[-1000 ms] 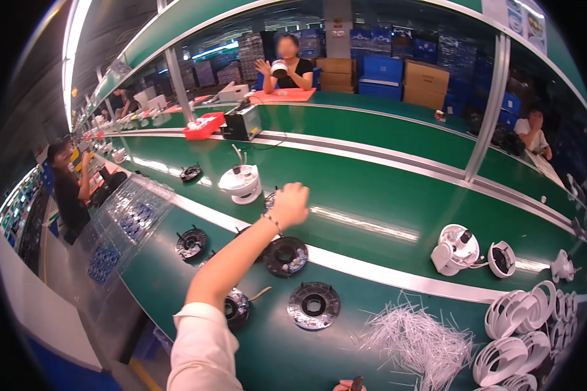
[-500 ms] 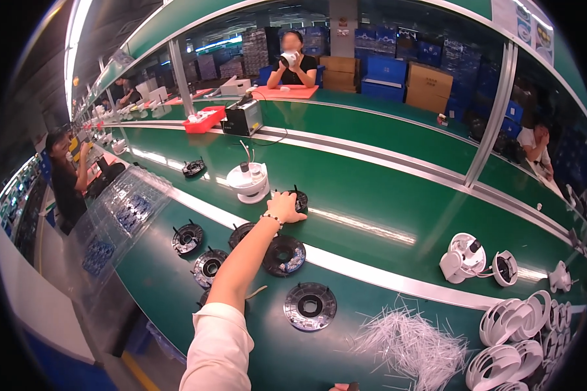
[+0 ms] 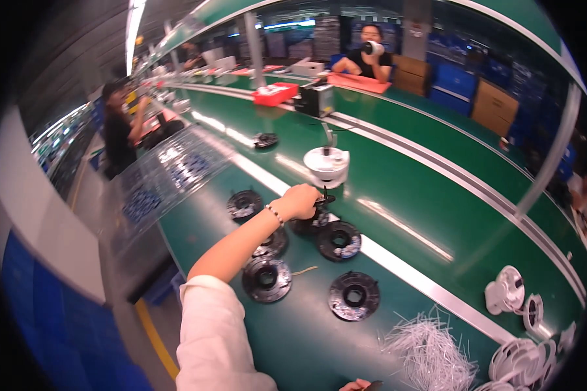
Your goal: Assembling electronic lighting components and housings on a production line.
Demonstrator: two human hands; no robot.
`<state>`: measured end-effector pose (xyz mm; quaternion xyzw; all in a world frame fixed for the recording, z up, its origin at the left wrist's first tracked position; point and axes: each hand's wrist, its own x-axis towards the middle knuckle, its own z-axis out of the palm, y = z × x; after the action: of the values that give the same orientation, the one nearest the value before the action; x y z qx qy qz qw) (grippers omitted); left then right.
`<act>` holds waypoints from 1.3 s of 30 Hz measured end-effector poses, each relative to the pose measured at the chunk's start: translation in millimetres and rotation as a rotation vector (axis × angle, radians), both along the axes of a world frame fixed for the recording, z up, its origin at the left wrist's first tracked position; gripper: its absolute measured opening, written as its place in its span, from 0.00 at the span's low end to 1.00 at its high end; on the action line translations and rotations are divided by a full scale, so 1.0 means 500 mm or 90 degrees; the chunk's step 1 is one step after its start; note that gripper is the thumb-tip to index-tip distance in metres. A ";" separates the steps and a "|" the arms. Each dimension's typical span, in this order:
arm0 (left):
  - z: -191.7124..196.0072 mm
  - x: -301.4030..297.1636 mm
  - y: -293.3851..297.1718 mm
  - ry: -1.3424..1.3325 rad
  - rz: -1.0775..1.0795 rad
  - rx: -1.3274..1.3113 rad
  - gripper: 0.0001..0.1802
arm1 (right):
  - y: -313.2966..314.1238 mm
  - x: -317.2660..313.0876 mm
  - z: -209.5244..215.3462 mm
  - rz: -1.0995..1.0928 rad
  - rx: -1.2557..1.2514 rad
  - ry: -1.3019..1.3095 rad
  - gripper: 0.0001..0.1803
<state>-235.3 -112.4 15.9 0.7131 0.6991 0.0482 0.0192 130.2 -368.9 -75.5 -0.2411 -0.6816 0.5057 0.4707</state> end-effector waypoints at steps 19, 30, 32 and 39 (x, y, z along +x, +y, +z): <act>-0.031 -0.272 -0.103 0.104 0.313 0.469 0.20 | 0.007 -0.006 -0.014 0.053 -0.051 -0.029 0.33; -0.130 -0.360 -0.352 0.088 0.503 0.014 0.19 | 0.007 -0.006 0.001 -0.006 0.026 -0.003 0.31; -0.093 -0.317 -0.337 0.003 0.530 -0.088 0.28 | 0.010 -0.005 -0.009 -0.015 0.008 0.024 0.31; 0.029 -0.104 -0.145 -0.145 0.197 0.478 0.16 | 0.016 -0.010 0.008 0.007 -0.012 0.007 0.31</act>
<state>-287.4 -184.8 30.2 0.5473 0.7255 0.3801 -0.1722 125.3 -360.8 -71.6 -0.2390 -0.6755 0.5157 0.4697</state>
